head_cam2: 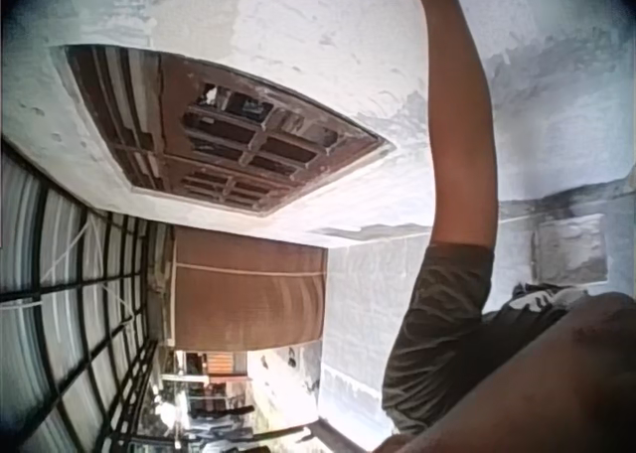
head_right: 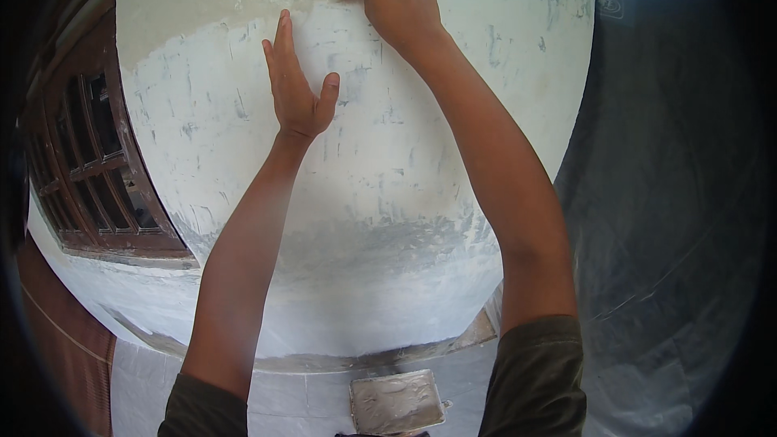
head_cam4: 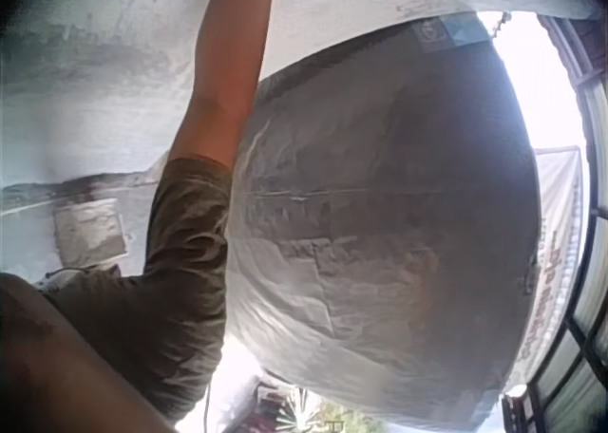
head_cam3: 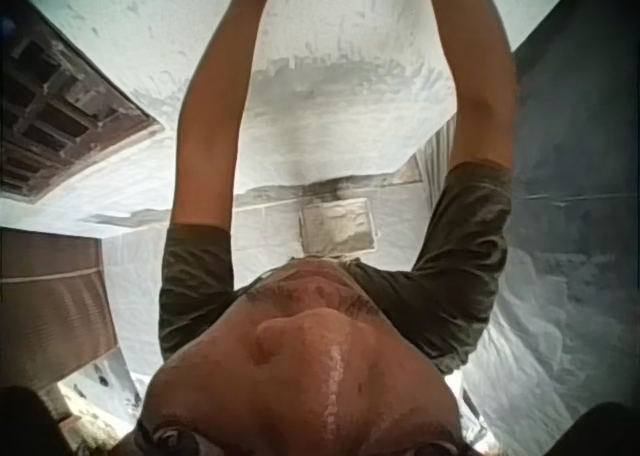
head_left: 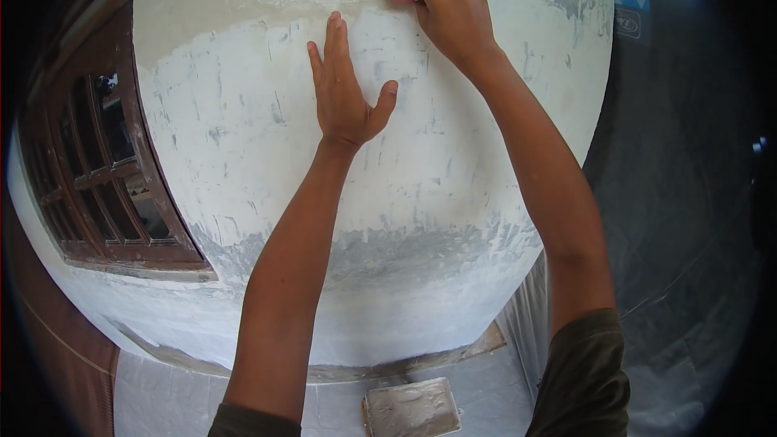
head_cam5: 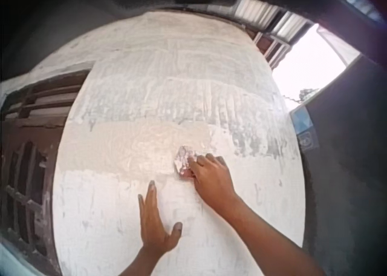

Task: Applying plaster or filler to an exterior wall using a putty knife and a tray of compound.

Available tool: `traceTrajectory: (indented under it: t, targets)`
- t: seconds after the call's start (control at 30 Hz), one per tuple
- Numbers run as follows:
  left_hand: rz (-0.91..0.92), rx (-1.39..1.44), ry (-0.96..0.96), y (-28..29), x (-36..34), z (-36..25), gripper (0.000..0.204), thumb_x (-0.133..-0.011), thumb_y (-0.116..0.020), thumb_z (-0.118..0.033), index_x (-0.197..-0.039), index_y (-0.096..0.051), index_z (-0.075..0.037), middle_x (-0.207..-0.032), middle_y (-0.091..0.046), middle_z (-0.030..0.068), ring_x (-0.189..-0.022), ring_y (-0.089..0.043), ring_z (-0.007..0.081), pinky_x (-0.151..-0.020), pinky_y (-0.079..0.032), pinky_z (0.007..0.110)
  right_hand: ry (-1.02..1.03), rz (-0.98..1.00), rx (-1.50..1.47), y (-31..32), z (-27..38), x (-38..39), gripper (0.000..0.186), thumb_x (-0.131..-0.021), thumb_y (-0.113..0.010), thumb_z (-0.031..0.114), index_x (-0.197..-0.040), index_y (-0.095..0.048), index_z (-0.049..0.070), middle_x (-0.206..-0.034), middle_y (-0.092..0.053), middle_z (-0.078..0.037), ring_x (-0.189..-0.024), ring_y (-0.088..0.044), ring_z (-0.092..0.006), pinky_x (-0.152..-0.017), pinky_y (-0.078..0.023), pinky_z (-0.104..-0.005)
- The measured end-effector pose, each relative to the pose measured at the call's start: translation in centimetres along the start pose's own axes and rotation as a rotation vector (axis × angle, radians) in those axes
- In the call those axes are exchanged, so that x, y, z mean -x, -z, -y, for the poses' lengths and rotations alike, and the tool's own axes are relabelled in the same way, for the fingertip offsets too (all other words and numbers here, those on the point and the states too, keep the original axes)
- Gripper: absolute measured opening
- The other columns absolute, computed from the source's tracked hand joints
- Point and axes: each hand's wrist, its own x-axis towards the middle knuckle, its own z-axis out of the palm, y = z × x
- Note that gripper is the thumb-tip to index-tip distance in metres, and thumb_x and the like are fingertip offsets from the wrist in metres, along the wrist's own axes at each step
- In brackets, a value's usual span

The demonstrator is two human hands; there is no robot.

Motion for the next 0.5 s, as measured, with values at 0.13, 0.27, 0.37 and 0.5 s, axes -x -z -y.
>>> traceTrajectory:
  t: [0.13, 0.27, 0.37, 0.5]
  targets:
    - [-0.008, 0.012, 0.010, 0.1, 0.1, 0.0, 0.092, -0.094, -0.049, -0.053, -0.156, -0.018, 0.006, -0.161, -0.028, 0.0256, -0.148, -0.030, 0.0410, -0.122, -0.006, 0.060, -0.023, 0.028, -0.003, 0.0, 1.9, 3.0, 0.030, -0.081, -0.064, 0.003, -0.111, -0.071, 0.004, -0.086, -0.066, -0.002, -0.087, -0.062, -0.0208, -0.078, -0.045, -0.0380]
    - [-0.010, 0.015, 0.014, 0.2, 0.2, 0.0, 0.093, -0.094, -0.049, -0.055, -0.156, -0.017, 0.006, -0.161, -0.028, 0.0255, -0.148, -0.030, 0.0410, -0.122, -0.005, 0.060, -0.045, 0.126, -0.051, 2.6, 4.5, 6.5, 0.032, -0.080, -0.067, 0.002, -0.111, -0.071, 0.004, -0.086, -0.065, -0.002, -0.087, -0.061, -0.0202, -0.078, -0.044, -0.0369]
    - [-0.021, 0.019, 0.000, 0.2, 0.2, 0.3, 0.095, -0.091, -0.058, -0.052, -0.157, -0.018, 0.003, -0.161, -0.029, 0.0261, -0.150, -0.029, 0.0393, -0.122, -0.008, 0.061, -0.069, 0.172, -0.148, 5.3, 5.6, 7.8, 0.036, -0.076, -0.070, -0.001, -0.112, -0.072, 0.002, -0.081, -0.063, -0.005, -0.081, -0.060, -0.0219, -0.073, -0.046, -0.0358]
    - [-0.023, 0.003, 0.003, 0.4, 0.2, 0.4, 0.094, -0.091, -0.058, -0.052, -0.157, -0.018, 0.003, -0.161, -0.029, 0.0260, -0.150, -0.029, 0.0390, -0.122, -0.008, 0.061, -0.497, 0.254, -0.607, 8.6, 4.4, 6.2, 0.040, -0.075, -0.071, -0.005, -0.115, -0.074, 0.000, -0.075, -0.060, -0.012, -0.066, -0.058, -0.0230, -0.062, -0.049, -0.0334]
